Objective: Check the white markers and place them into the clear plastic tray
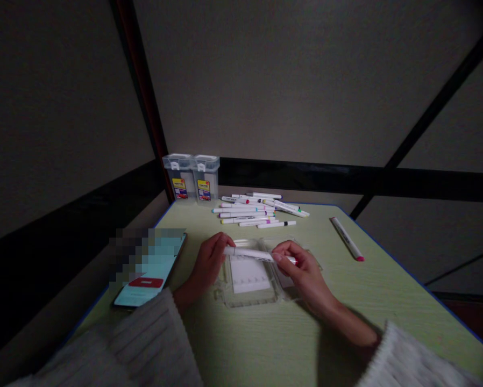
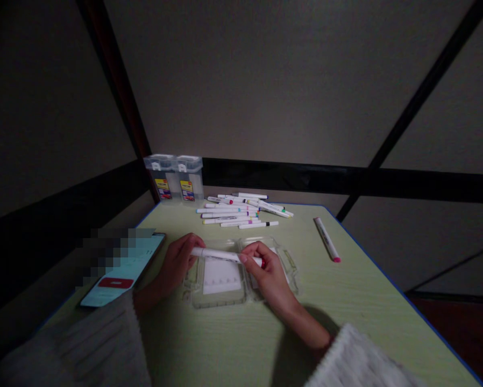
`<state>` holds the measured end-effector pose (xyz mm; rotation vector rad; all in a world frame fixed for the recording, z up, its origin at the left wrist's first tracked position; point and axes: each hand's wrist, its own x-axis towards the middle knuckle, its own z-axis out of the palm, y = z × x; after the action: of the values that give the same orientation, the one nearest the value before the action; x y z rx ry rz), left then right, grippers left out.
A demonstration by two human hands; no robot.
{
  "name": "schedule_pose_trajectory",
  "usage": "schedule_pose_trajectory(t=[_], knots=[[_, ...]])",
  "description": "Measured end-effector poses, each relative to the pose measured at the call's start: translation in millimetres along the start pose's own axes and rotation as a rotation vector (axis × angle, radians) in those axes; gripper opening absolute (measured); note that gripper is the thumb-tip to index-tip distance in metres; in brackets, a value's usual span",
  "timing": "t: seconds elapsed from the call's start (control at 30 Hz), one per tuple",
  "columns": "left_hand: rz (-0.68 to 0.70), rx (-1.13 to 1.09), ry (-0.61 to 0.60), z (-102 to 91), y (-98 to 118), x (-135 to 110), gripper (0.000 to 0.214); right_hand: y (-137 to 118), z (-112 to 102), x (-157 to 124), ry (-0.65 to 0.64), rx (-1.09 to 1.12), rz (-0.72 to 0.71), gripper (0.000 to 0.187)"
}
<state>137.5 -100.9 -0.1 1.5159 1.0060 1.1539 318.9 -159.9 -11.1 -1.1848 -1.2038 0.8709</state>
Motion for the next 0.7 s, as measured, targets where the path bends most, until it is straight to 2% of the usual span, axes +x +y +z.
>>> schedule_pose_trajectory(t=[0.7], knots=[[0.024, 0.009, 0.012, 0.1, -0.1, 0.3, 0.026, -6.4, 0.6, -1.3, -0.051, 0.009, -0.021, 0.018]])
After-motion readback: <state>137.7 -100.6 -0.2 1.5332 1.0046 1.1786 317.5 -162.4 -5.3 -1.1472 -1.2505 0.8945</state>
